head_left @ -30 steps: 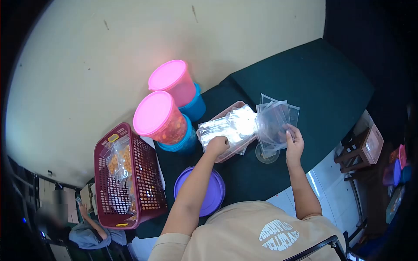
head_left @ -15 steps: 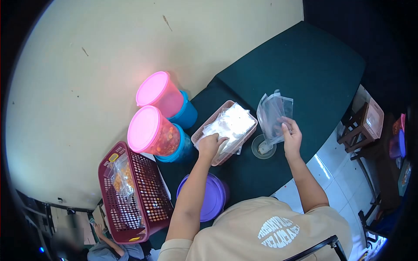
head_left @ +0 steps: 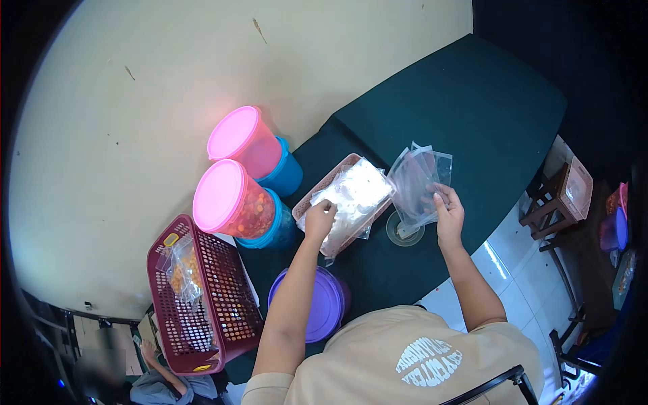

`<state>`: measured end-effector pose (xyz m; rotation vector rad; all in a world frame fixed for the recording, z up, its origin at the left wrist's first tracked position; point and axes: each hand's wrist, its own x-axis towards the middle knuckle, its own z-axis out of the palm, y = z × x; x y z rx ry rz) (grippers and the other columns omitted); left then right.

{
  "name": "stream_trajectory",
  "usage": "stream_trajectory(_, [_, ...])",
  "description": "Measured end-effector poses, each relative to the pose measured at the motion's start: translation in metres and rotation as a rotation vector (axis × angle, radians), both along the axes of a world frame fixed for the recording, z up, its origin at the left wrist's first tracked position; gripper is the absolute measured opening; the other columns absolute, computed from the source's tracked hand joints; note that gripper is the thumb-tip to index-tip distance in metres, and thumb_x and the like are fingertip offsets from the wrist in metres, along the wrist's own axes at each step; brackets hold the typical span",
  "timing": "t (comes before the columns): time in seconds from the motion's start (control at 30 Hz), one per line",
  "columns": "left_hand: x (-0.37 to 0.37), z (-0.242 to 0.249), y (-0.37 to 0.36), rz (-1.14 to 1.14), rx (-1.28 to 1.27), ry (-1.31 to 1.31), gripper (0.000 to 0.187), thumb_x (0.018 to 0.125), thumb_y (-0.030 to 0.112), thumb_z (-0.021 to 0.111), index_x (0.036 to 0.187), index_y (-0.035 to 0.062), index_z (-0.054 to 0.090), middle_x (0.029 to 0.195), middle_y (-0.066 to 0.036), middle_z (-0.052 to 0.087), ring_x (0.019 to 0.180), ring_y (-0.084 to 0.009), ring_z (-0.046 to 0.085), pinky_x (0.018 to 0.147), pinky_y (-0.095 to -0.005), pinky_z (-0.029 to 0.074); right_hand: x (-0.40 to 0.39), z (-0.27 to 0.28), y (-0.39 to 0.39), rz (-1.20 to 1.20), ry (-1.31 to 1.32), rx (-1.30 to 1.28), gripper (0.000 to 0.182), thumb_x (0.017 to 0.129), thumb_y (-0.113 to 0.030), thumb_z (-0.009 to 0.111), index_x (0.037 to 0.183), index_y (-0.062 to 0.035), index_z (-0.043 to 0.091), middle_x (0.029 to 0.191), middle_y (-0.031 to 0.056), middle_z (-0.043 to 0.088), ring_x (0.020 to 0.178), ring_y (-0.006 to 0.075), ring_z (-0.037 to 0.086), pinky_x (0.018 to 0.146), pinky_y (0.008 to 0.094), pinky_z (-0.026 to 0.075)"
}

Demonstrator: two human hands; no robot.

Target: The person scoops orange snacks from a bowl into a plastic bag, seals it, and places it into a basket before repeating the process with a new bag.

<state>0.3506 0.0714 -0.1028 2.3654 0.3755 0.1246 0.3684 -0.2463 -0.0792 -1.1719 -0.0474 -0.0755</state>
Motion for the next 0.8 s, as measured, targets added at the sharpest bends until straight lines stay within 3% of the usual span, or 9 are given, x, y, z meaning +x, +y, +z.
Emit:
stream_trajectory(0.07, [0.011,0.007,-0.004,0.125,-0.25,-0.108,0.024,0.087,0.021,0.061,0.09,-0.0026,0.067,0.074,-0.012,0.067,0.061,-0.0182,0.066,0.061,-0.0305,0.051,0.0,0.007,-0.001,-0.021,0.027,0.014,0.025,0.096,-0.007,0.049,0.119,0.0018,0.053,0.113,0.012,0.062,0.093,0.0194,0.065,0.077,0.0301,0.054])
stream_trajectory(0.17, [0.017,0.041,-0.016,0.24,-0.366,-0.114,0.023,0.089,0.02,0.06,0.091,-0.0024,0.066,0.074,-0.01,0.066,0.061,-0.0152,0.064,0.057,-0.029,0.051,0.001,0.01,-0.002,-0.031,-0.002,0.011,0.026,0.095,-0.008,0.05,0.12,0.0008,0.053,0.113,0.0119,0.063,0.094,0.0186,0.064,0.077,0.0299,0.053])
stream_trajectory(0.3, [0.013,0.074,-0.002,0.211,-0.147,-0.374,0.023,0.092,0.021,0.06,0.092,-0.0014,0.066,0.081,-0.008,0.067,0.063,-0.0136,0.064,0.054,-0.0258,0.048,-0.003,0.015,0.003,-0.077,-0.087,-0.092,0.025,0.094,-0.008,0.053,0.117,-0.0003,0.057,0.111,0.01,0.064,0.093,0.0172,0.064,0.077,0.0294,0.052])
stream_trajectory(0.4, [-0.014,0.121,0.001,0.254,-0.487,-0.557,0.021,0.096,0.019,0.055,0.097,-0.0005,0.062,0.091,-0.008,0.068,0.067,-0.0119,0.063,0.059,-0.0231,0.047,-0.006,0.021,0.023,-0.112,-0.36,-0.4,0.019,0.091,-0.007,0.057,0.107,-0.0027,0.066,0.102,0.011,0.068,0.093,0.0186,0.066,0.078,0.0304,0.051])
stream_trajectory(0.5, [-0.068,0.171,0.003,0.263,-0.405,-0.708,0.02,0.097,0.017,0.052,0.097,-0.0014,0.06,0.093,-0.01,0.067,0.075,-0.012,0.064,0.061,-0.0227,0.048,-0.001,0.02,0.051,0.044,-0.547,-0.661,0.022,0.087,-0.006,0.06,0.107,-0.0047,0.066,0.104,0.0148,0.068,0.093,0.0265,0.066,0.079,0.0324,0.052])
stream_trajectory(0.57, [-0.113,0.173,0.014,0.348,-0.246,-0.838,0.019,0.098,0.017,0.051,0.099,-0.0006,0.058,0.093,-0.01,0.067,0.077,-0.0146,0.066,0.064,-0.0238,0.048,0.007,0.009,0.077,0.414,-0.536,-0.88,0.027,0.082,-0.008,0.063,0.109,-0.0067,0.067,0.112,0.0165,0.064,0.1,0.0319,0.063,0.085,0.0361,0.05])
stream_trajectory(0.7, [-0.203,0.188,0.008,0.525,-0.432,-1.014,0.018,0.099,0.017,0.048,0.106,0.0012,0.052,0.094,-0.013,0.066,0.076,-0.0196,0.066,0.072,-0.0298,0.053,0.018,-0.033,0.109,0.765,-0.599,-0.999,0.031,0.083,-0.015,0.064,0.113,-0.0058,0.064,0.122,0.0158,0.06,0.114,0.0286,0.056,0.096,0.0363,0.043])
stream_trajectory(0.77, [-0.236,0.191,0.013,0.589,-0.495,-1.108,0.018,0.099,0.018,0.048,0.106,0.0018,0.051,0.094,-0.014,0.065,0.076,-0.0203,0.066,0.073,-0.0318,0.055,0.006,0.031,0.1,1.038,-0.246,-0.603,0.031,0.085,-0.017,0.063,0.114,-0.0054,0.064,0.117,0.011,0.063,0.108,0.0228,0.059,0.097,0.0324,0.043])
stream_trajectory(0.8, [-0.25,0.192,0.015,0.577,-0.493,-1.126,0.018,0.099,0.019,0.048,0.106,0.0019,0.052,0.093,-0.014,0.065,0.076,-0.0201,0.066,0.071,-0.0311,0.055,0.0,0.081,0.078,1.155,-0.266,-0.443,0.038,0.084,-0.024,0.063,0.115,-0.0013,0.063,0.116,0.0114,0.063,0.108,0.0205,0.058,0.095,0.0327,0.043])
